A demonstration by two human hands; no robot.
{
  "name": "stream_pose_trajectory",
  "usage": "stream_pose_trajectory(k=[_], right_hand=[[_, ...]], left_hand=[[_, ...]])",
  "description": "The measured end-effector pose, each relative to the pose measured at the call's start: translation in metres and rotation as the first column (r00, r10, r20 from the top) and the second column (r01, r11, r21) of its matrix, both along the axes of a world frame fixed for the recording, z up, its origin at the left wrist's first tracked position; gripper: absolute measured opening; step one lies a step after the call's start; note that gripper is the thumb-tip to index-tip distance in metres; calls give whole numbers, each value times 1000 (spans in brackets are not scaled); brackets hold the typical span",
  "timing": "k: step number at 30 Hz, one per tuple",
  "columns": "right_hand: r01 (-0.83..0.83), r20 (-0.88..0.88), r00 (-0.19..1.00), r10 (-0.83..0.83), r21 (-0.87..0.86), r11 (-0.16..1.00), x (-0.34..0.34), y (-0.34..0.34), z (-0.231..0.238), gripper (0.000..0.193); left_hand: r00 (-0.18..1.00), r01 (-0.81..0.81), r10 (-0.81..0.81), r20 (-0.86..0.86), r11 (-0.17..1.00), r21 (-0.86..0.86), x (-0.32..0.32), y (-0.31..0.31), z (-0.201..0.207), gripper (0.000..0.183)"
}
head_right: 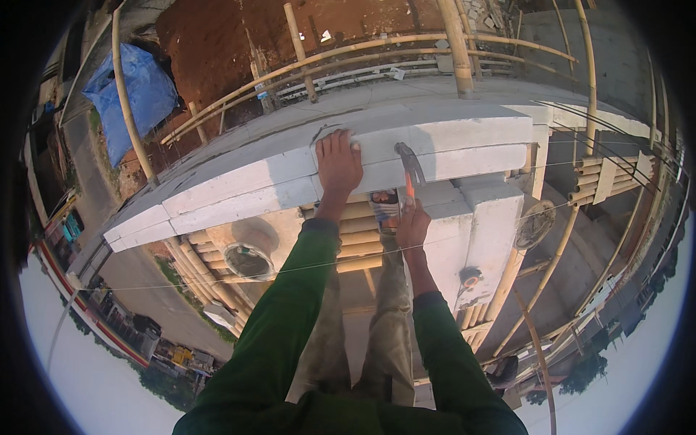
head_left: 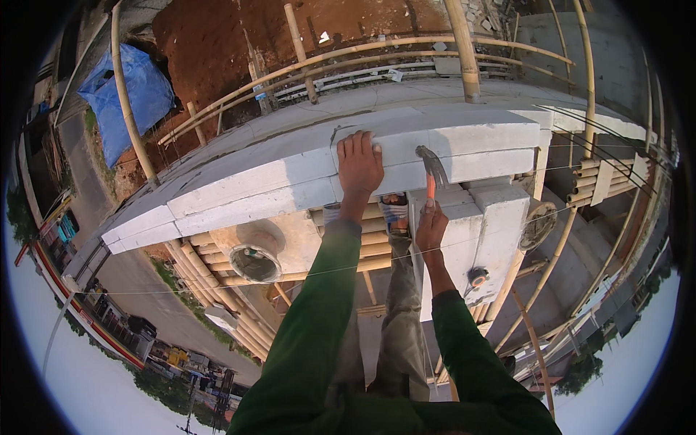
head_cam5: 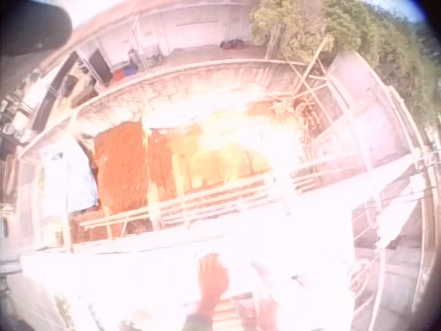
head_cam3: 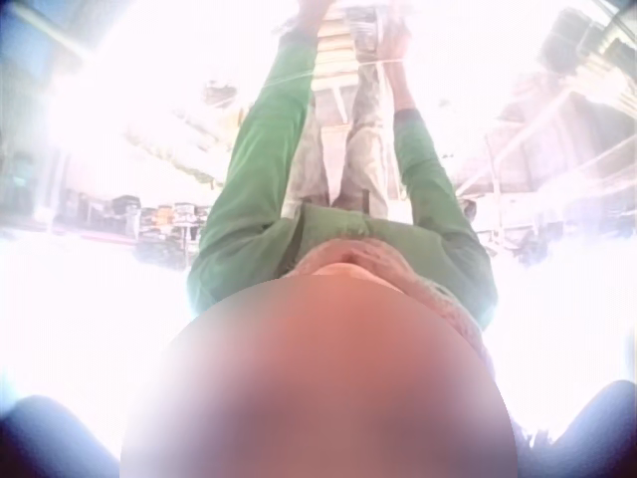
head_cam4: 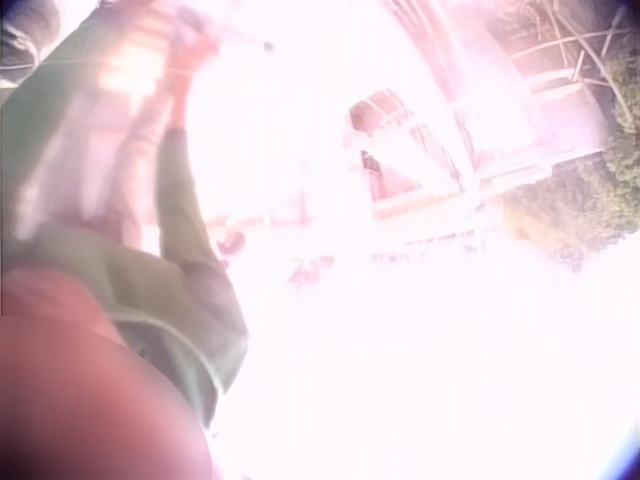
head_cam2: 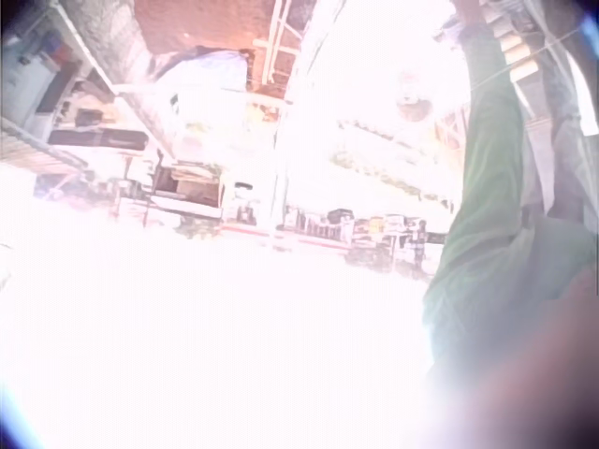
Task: The person applies cement to white rectangular tiles using a trowel, positions them on a bamboo scaffold, and taps them with a hammer to secure placement. The worker repeatedly scoops cement, spreads it on tiles, and adjusts their position on the scaffold.
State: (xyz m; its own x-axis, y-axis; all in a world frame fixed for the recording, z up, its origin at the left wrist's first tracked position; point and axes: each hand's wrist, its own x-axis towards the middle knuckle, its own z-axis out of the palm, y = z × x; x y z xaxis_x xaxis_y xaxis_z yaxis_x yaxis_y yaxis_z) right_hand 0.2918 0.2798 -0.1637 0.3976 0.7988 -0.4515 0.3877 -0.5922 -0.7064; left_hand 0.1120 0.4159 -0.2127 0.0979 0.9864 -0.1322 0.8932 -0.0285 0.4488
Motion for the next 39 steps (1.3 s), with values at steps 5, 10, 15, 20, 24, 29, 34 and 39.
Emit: stream_pose_trajectory(k=[5, 10, 15, 20, 24, 29, 34, 39], right_hand=[[335, -155, 937, -314, 132, 933, 28, 12, -8, 55], [496, -137, 866, -482, 98, 863, 52, 20, -15, 57], [380, 65, 915, -397, 182, 907, 81, 28, -18, 57], [472, 13, 878, -479, 145, 869, 104, 38, -11, 63], [328, 218, 912, -347, 118, 937, 117, 51, -14, 62], [263, 155, 947, -280, 123, 957, 83, 39, -21, 60], [182, -52, 983, -177, 129, 975, 27, 32, -1, 54], [505, -463, 774, -433, 39, 862, 116, 36, 33, 48]], left_hand=[[1000, -4, 4, 2, 1000, 21, -1, -2, -1, 42], [999, 13, -11, -37, 998, 63, 2, 1, -4, 41], [1000, 9, -6, -29, 997, 76, 4, -1, -4, 40], [999, 26, -22, -34, 992, 125, 5, -2, -6, 40], [999, 35, -30, -41, 990, 134, 6, -2, -8, 40], [998, 39, -30, -55, 986, 164, 5, -2, -8, 40], [997, 58, -46, -69, 982, 180, 6, -2, -8, 40], [996, 58, -44, -74, 979, 196, 6, -2, -11, 42]])
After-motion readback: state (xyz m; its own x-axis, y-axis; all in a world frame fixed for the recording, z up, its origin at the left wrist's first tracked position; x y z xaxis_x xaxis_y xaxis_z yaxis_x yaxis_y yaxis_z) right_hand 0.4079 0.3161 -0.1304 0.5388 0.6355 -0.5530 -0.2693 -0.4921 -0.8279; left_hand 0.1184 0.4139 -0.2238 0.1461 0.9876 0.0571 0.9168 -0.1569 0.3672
